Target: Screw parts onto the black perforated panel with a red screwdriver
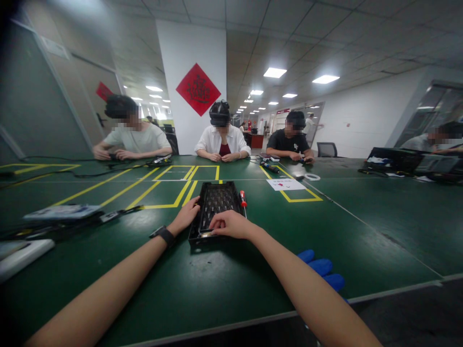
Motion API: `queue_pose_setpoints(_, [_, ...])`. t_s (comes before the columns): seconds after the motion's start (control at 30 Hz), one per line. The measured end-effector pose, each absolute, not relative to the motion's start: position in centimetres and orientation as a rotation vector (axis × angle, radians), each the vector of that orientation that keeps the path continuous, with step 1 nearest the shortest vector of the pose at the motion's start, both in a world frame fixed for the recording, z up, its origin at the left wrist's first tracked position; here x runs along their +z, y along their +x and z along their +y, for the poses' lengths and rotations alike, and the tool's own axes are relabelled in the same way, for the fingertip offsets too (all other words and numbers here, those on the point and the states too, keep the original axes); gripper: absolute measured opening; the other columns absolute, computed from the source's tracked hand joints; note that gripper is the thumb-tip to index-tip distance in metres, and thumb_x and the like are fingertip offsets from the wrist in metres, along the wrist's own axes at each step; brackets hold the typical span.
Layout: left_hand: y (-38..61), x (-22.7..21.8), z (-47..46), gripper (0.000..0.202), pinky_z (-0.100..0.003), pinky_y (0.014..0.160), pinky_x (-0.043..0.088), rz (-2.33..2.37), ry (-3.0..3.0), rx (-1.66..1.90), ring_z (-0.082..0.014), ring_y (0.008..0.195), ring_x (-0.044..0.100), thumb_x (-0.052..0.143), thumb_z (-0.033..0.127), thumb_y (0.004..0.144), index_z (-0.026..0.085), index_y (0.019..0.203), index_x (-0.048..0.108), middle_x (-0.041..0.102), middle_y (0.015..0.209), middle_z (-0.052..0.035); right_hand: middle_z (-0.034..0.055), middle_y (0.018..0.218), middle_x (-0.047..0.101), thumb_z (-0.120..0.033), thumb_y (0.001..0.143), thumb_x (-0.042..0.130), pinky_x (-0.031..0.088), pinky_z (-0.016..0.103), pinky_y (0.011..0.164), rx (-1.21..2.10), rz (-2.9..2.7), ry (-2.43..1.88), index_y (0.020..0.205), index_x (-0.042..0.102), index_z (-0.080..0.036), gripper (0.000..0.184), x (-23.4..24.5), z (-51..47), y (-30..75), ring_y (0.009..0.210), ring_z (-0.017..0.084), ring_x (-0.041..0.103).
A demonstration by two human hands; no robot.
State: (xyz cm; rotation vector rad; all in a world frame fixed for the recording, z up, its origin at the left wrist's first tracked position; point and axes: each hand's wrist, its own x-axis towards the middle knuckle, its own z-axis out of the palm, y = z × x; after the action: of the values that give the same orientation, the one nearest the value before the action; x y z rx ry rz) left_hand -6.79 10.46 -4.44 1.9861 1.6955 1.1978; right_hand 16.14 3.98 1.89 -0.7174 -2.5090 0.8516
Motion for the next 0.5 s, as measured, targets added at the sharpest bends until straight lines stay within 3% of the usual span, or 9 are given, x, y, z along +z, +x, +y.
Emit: queue_pose_setpoints(0.5, [-6.9,-4.63,10.61,0.052,-0.034,0.107,0.025,1.689,1.996,1.21,-0.021,0.124,0.04,0.038,0.022,0.077,0.008,0.127,0.045,0.045,0.133,-0.0133,0.0028,0.079,0.065,-0.033,0.072,0.065,0.043,0.021,0.062,0.804,-2.503,-0.697,0.092,0.066,-0.015,0.026,1.82,3.96,16.21,0.067,0.01,0.055])
